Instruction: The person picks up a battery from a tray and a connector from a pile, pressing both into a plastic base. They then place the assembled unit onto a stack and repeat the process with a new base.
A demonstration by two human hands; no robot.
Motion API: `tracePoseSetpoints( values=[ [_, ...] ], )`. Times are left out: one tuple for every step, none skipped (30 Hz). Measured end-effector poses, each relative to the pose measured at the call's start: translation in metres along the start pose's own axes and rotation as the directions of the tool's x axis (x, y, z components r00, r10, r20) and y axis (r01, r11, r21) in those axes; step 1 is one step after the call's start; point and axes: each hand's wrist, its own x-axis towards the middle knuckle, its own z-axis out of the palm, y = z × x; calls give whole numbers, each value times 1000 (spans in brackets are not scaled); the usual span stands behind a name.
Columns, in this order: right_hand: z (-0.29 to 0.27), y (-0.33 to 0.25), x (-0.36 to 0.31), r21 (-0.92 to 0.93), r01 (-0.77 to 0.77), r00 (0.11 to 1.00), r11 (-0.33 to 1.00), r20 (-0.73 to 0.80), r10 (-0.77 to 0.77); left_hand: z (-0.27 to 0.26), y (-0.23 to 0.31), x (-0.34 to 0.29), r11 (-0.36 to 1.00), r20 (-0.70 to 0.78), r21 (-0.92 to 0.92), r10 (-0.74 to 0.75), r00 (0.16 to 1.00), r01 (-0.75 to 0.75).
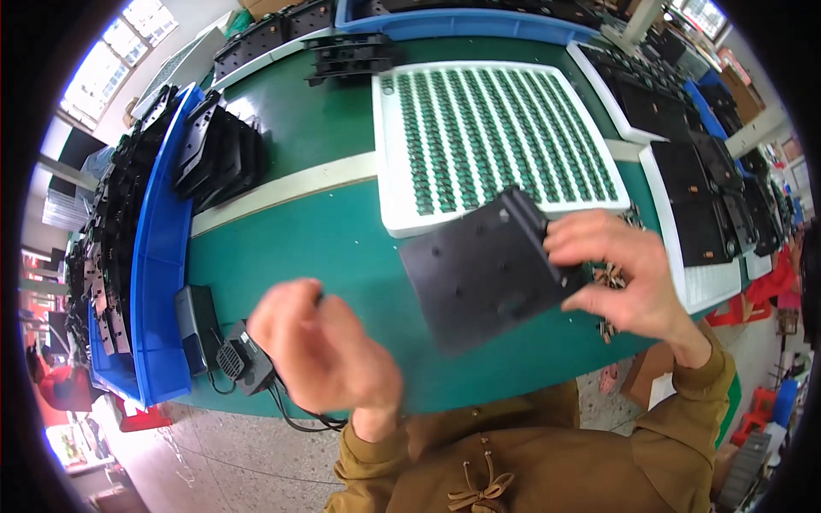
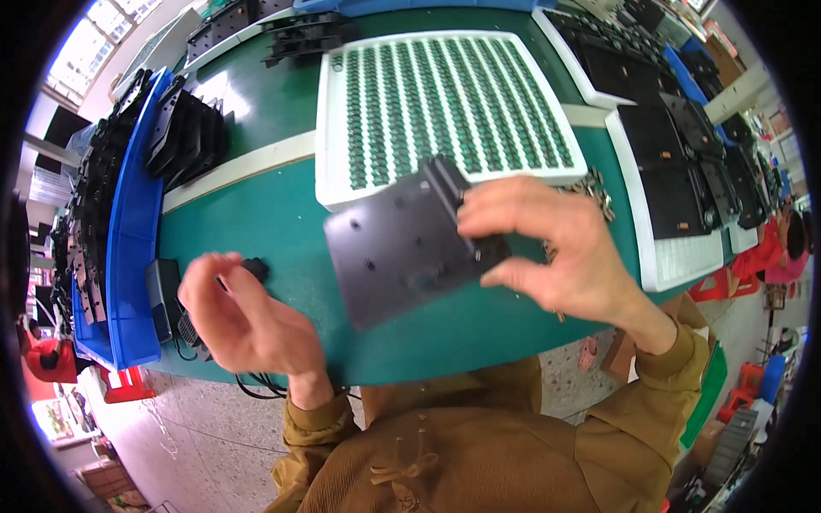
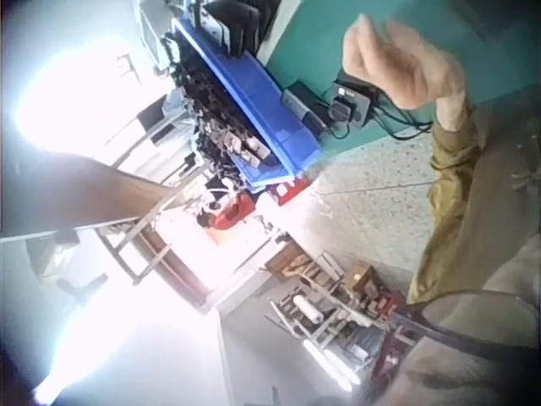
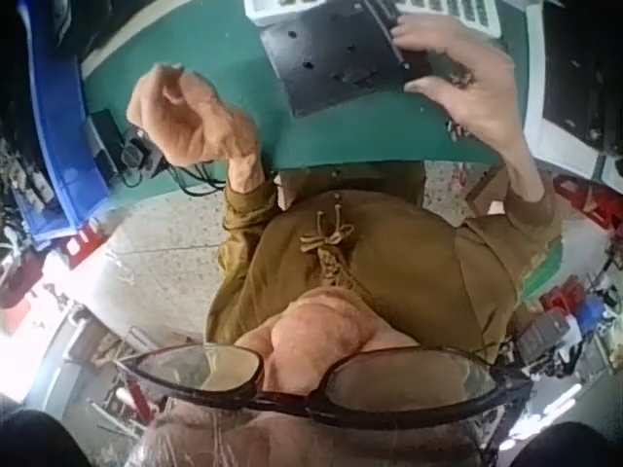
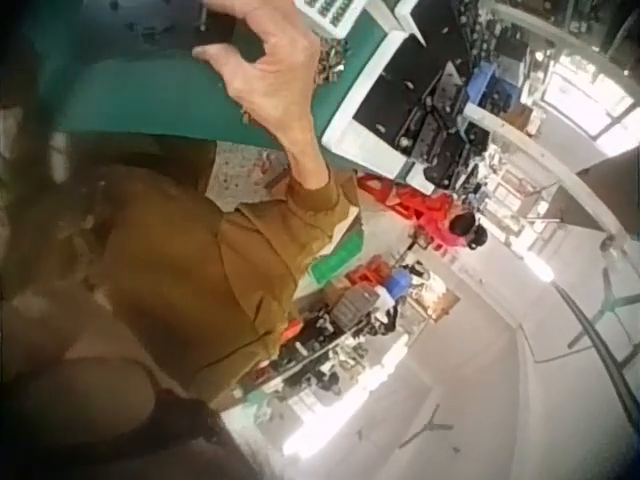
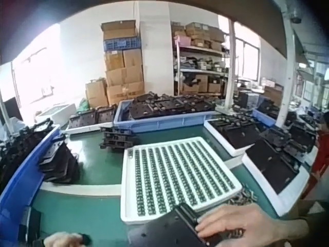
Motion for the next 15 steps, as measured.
tracePoseSetpoints(
  values=[
    [5, 1, -15, 1, -27, 1000, 1000, 12, 27, 0, 0, 2, 993, -10, -67, -95, 995, 95],
    [11, 0, -27, 20, -40, 999, 999, 2, 40, 1, 0, 3, 989, 13, -92, -119, 993, 120],
    [18, 2, -36, 41, -52, 999, 998, -6, 52, 2, -2, 2, 983, 36, -113, -143, 989, 146],
    [24, 8, -43, 43, -66, 998, 997, -15, 66, 6, -5, -2, 981, 51, -118, -147, 988, 152],
    [31, 14, -49, 25, -55, 998, 998, -37, 56, 8, -8, -6, 986, 174, -80, -131, 976, 147],
    [38, 19, -53, 7, -44, 997, 999, -57, 45, 11, -10, -9, 990, 295, -44, -118, 948, 136],
    [42, 23, -55, 10, -52, 997, 999, -62, 52, 15, -5, -11, 992, 371, 1, -118, 921, 126],
    [46, 27, -56, 22, -44, 997, 999, -69, 46, 17, -4, -13, 996, 456, 36, -94, 885, 87],
    [50, 31, -56, 33, -37, 996, 999, -76, 39, 19, -4, -15, 997, 537, 68, -75, 841, 46],
    [51, 36, -55, -2, -13, 997, 1000, -71, 13, 21, -2, -16, 997, 596, 63, -71, 800, 41],
    [50, 38, -53, 0, -19, 997, 1000, -71, 19, 24, -2, -18, 997, 600, 63, -73, 797, 45],
    [48, 40, -52, -5, -5, 999, 1000, -43, 5, 26, -1, -20, 998, 665, 65, -61, 744, 23],
    [47, 43, -49, -6, 10, 1000, 1000, -15, -10, 27, -1, -22, 998, 726, 69, -50, 686, 0],
    [47, 46, -47, -1, 6, 1000, 1000, -14, -6, 28, -1, -23, 997, 771, 74, -57, 634, -1],
    [47, 50, -44, 5, 63, 997, 998, 38, -63, 28, 0, -25, 996, 810, 92, -71, 583, -8]
  ],
)
